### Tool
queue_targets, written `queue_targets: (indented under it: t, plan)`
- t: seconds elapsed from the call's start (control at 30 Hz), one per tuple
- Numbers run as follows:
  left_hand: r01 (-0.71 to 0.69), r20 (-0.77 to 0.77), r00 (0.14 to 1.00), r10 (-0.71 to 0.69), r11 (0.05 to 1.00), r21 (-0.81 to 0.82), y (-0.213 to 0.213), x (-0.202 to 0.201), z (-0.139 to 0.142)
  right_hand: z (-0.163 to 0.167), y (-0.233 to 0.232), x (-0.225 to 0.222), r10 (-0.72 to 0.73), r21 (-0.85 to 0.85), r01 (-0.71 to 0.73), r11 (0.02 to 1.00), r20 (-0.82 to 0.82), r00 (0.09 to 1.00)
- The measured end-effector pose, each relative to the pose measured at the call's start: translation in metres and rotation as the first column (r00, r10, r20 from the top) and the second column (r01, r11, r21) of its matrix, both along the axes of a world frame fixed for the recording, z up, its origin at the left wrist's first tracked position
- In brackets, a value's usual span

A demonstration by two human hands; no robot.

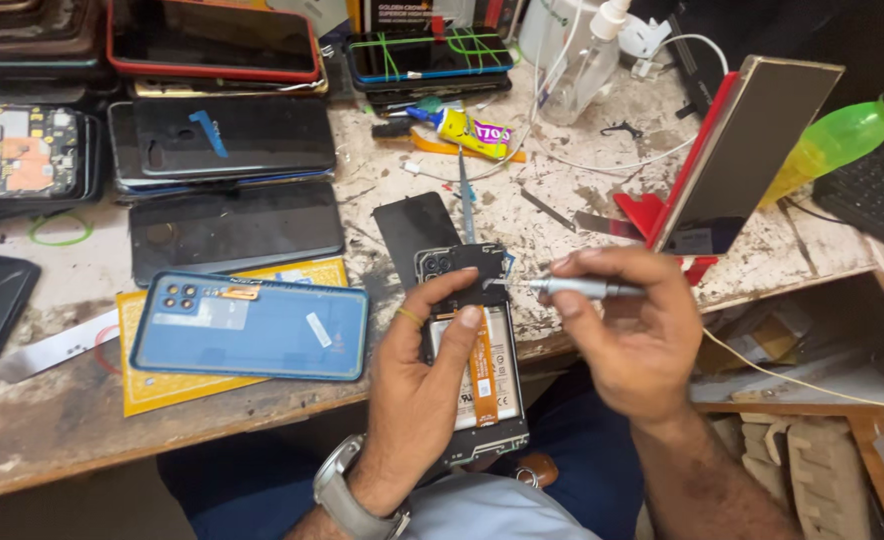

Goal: The person uses a precision screwdriver to remove screws from the back of a disassembled smartphone. They then pick up a blue back cover and attach it to the phone chassis, pressing the edges to secure it.

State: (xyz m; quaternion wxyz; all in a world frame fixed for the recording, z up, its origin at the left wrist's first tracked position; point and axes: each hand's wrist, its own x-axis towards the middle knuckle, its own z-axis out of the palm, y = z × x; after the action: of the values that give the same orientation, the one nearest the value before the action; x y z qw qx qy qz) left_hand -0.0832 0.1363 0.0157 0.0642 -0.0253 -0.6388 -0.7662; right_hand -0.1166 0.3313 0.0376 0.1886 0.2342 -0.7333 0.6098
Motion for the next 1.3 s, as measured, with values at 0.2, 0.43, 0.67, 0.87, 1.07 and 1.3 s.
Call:
queue_targets:
  t: [0.2, 0.43, 0.67, 0.87, 1.07, 1.3]
  plan:
    - [0.006, 0.008, 1.000, -0.006, 0.998, 0.064, -0.001, 0.000, -0.001, -0.001, -0.010, 0.014, 0.031, 0.061, -0.028, 0.998, -0.057, 0.998]
    - [-0.023, 0.057, 0.998, 0.019, 0.997, 0.068, 0.000, 0.000, -0.003, 0.000, -0.016, 0.020, 0.032, 0.094, -0.025, 0.995, -0.068, 0.997]
    - [-0.026, 0.073, 0.997, 0.019, 0.994, 0.102, 0.001, 0.000, -0.005, 0.002, -0.017, 0.021, 0.040, 0.090, -0.035, 0.995, -0.054, 0.998]
    - [-0.025, 0.049, 0.999, 0.021, 0.997, 0.071, 0.002, 0.000, -0.006, 0.003, -0.014, 0.021, 0.041, 0.136, -0.030, 0.990, -0.082, 0.996]
    - [-0.040, 0.040, 0.998, 0.037, 0.998, 0.056, 0.002, 0.000, -0.005, 0.005, -0.010, 0.022, 0.050, 0.244, -0.017, 0.970, -0.130, 0.990]
    - [-0.026, 0.074, 0.997, 0.021, 0.997, 0.069, 0.002, 0.000, -0.003, 0.011, -0.003, 0.017, 0.047, 0.219, -0.016, 0.976, -0.135, 0.990]
